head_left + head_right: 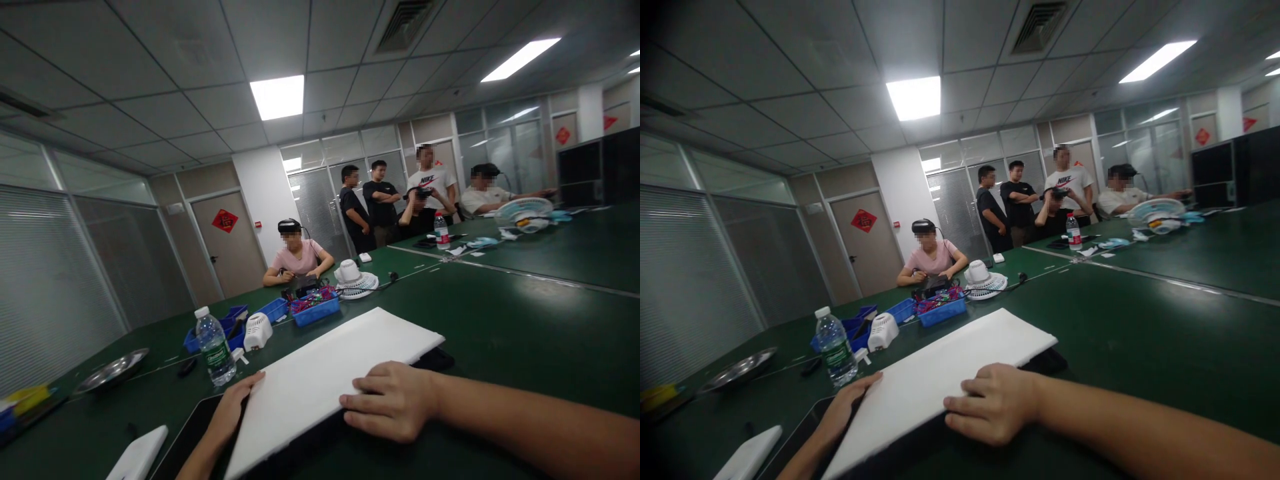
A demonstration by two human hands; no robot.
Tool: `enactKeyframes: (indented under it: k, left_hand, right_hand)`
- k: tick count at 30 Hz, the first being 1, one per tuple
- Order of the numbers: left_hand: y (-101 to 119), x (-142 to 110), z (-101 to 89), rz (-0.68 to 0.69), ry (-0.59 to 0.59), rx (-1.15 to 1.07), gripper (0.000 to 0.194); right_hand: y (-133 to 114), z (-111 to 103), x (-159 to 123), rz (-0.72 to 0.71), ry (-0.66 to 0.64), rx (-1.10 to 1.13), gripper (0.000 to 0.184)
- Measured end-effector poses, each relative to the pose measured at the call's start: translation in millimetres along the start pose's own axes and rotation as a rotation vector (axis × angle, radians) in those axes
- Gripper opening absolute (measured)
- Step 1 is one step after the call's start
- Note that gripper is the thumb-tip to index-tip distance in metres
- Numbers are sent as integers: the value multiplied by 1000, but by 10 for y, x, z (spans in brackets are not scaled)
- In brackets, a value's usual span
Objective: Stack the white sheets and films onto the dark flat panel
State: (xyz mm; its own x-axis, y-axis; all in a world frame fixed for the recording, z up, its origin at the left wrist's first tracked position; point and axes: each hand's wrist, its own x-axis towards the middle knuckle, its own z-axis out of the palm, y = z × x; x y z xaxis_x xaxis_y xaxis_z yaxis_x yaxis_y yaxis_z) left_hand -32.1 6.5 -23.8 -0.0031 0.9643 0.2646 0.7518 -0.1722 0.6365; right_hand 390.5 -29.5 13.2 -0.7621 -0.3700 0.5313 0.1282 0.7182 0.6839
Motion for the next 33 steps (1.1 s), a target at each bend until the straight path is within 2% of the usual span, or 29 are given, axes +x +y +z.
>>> enactKeyframes:
  k: [3, 7, 12, 15, 18, 21, 26, 29, 33]
  left_hand:
    - [74, -38, -34, -4, -92, -39, 45]
    - [282, -148, -19, 60, -140, -60, 68]
    - [525, -201, -1, 33, -123, -34, 59]
    - [588, -200, 4, 25, -115, -19, 56]
    - [600, -208, 15, 35, -101, -9, 61]
    - [538, -213, 39, 43, -70, 5, 64]
    - [282, -163, 109, 35, -31, 41, 66]
    - [131, -128, 132, 45, -21, 47, 72]
    - [32, -116, 127, 44, -24, 48, 70]
  right_hand:
    - [172, -100, -76, -8, 24, -71, 28]
    - [344, -191, -203, 115, 20, -98, 31]
    - [346, -82, -349, 269, 27, -9, 33]
    - [310, 4, -365, 306, 28, -27, 24]
    - [354, -21, -296, 369, 8, -63, 16]
    - [491, -203, -159, 476, -46, -108, 16]
    - [701, -742, 32, 757, -221, -124, 19]
    - [744, -1069, 2, 838, -359, -191, 22]
    - [813, -1400, -218, 940, -513, -269, 27]
